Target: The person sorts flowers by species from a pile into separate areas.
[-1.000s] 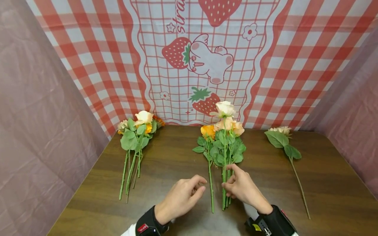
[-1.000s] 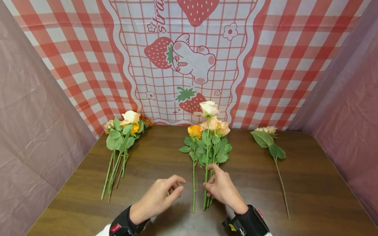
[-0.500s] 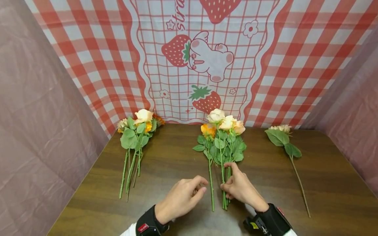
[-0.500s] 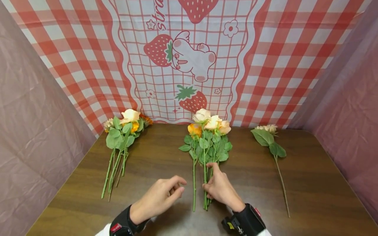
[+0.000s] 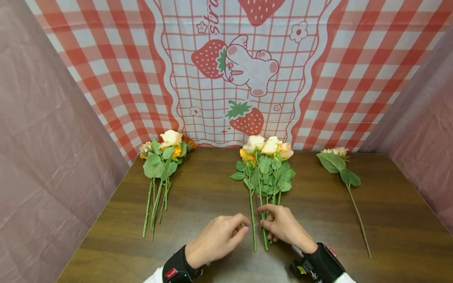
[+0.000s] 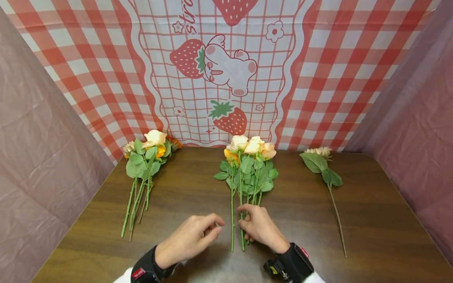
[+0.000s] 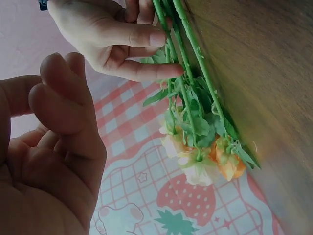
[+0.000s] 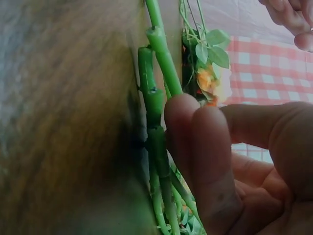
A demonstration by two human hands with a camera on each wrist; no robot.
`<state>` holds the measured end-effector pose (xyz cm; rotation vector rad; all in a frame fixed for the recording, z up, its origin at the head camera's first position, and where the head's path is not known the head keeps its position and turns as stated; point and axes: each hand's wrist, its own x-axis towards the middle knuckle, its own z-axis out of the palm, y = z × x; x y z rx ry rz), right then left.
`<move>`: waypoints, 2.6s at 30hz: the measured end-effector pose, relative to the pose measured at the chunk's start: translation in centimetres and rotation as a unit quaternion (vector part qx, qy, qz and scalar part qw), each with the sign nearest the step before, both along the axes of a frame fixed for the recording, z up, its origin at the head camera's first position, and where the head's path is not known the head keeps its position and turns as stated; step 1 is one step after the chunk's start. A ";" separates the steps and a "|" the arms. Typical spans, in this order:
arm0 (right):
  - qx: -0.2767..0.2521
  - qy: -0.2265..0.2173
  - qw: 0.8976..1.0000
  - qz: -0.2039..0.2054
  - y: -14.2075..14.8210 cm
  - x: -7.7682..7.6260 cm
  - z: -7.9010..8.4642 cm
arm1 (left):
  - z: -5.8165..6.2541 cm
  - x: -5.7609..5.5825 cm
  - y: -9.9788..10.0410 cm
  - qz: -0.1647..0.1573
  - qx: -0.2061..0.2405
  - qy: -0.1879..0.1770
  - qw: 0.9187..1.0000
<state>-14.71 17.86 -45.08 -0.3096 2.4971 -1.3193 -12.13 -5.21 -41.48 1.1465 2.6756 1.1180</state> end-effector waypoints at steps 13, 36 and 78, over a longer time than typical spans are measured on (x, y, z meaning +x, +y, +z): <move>0.023 0.021 0.999 0.014 0.0 0.3 1.2 | -0.1 0.0 0.0 0.001 -0.003 0.012 1.000; -0.040 0.146 0.988 -0.014 -0.7 1.3 2.2 | 3.8 -2.7 -5.6 0.214 0.053 0.082 0.972; -0.053 0.152 0.987 0.016 -1.2 1.7 2.3 | 1.5 -7.7 -15.1 0.417 -0.161 0.000 0.895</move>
